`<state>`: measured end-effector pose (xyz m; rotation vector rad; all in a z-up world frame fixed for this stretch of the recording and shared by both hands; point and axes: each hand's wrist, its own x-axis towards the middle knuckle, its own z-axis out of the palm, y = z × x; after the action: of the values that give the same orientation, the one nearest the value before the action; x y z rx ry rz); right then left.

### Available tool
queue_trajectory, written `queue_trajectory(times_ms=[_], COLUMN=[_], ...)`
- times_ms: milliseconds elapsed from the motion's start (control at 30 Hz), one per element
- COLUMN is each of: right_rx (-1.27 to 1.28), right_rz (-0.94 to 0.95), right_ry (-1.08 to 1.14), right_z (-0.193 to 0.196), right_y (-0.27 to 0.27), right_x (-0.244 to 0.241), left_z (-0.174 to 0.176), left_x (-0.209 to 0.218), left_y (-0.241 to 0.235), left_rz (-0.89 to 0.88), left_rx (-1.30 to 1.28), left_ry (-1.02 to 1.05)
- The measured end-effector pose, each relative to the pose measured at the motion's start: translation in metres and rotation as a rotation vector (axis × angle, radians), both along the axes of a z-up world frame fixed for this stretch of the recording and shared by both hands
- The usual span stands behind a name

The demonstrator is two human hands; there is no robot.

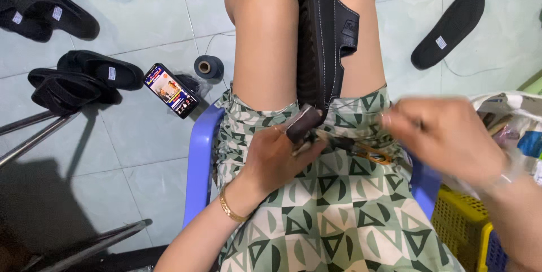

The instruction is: The person sits on a blue plastic chair and hand-sews a black slipper using a needle and thread. They repeatedly push the needle through the slipper's upper and pull the thread to stitch the material together. A smartphone playing a video is visible on the floor nearby.

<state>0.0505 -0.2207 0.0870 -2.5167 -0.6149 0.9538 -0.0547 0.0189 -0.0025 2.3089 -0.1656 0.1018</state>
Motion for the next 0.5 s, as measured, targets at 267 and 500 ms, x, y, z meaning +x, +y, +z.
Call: queue_trajectory(times_ms=[267, 500], right_rx=[0.326, 0.402], right_rz=[0.031, -0.272], right_ry=[-0.322, 0.239], right_z=[-0.037, -0.07], right_y=[0.037, -0.033], right_x=[-0.004, 0.002], left_z=[-0.023, -0.029], left_x=[0.009, 0.009], left_y=[-0.016, -0.019], left_rz=[0.09, 0.137], left_rx=[0.284, 0.21], left_ry=[-0.104, -0.081])
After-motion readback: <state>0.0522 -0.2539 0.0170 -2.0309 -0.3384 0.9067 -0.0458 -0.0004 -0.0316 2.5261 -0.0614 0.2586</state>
